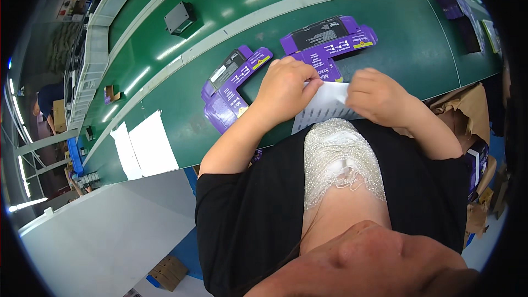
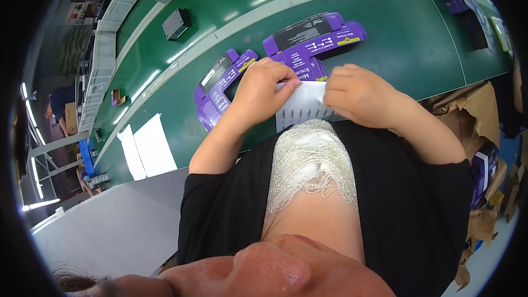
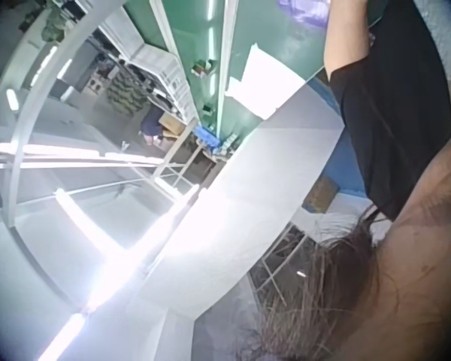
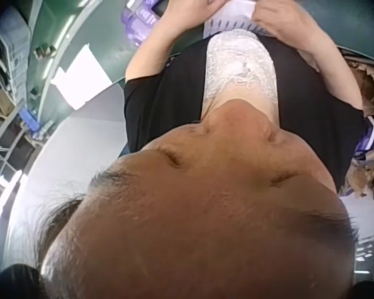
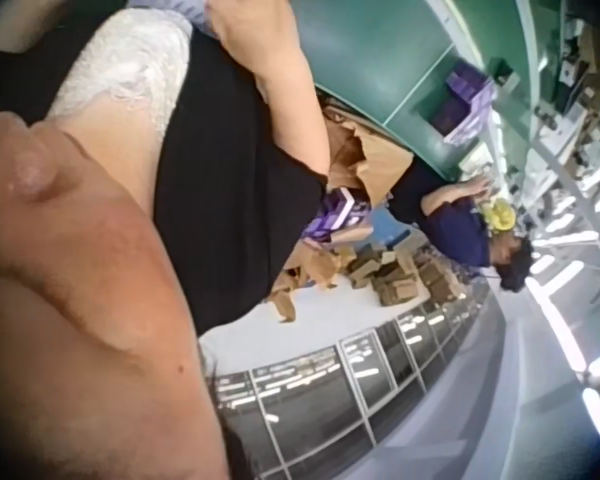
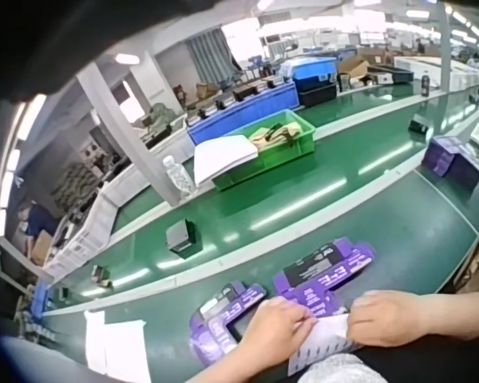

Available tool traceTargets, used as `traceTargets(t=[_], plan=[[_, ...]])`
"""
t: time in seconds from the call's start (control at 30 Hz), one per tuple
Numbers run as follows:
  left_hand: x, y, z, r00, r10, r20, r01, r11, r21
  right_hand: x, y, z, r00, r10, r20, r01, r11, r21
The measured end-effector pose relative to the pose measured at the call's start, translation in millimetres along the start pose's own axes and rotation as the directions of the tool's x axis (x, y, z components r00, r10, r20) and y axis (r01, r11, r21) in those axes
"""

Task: The person retrieves flattened packaging boxes, peels barcode stickers from a sticker sheet, and applies the stickers onto each packaging box by hand.

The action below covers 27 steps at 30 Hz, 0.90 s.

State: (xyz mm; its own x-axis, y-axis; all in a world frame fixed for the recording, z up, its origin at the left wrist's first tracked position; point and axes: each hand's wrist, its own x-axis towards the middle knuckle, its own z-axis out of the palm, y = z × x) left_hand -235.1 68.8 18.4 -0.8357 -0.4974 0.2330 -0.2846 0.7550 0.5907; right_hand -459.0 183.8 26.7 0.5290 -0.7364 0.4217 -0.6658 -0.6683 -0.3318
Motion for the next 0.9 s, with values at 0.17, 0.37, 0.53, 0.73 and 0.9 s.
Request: traceTargets(t=[0.17,0.37,0.53,0.73,0.9], plan=[[2,-11,-11,0.999,0.000,0.033,0.003,0.997,-0.072,8,18,-32,0.936,0.351,0.000,-0.267,0.711,0.650],[18,-44,-8,0.971,0.077,-0.228,-0.018,0.968,0.251,63,52,-9,0.661,0.750,0.033,-0.467,0.376,0.800],[14,-47,9,0.988,-0.001,-0.155,0.041,0.966,0.255,82,75,33,0.588,0.808,0.042,-0.612,0.410,0.676],[14,-49,11,0.982,0.014,-0.186,0.034,0.966,0.255,87,76,38,0.589,0.805,0.073,-0.677,0.443,0.587],[14,-47,10,0.982,0.012,-0.186,0.035,0.968,0.248,85,80,41,0.597,0.800,0.067,-0.675,0.455,0.581]])
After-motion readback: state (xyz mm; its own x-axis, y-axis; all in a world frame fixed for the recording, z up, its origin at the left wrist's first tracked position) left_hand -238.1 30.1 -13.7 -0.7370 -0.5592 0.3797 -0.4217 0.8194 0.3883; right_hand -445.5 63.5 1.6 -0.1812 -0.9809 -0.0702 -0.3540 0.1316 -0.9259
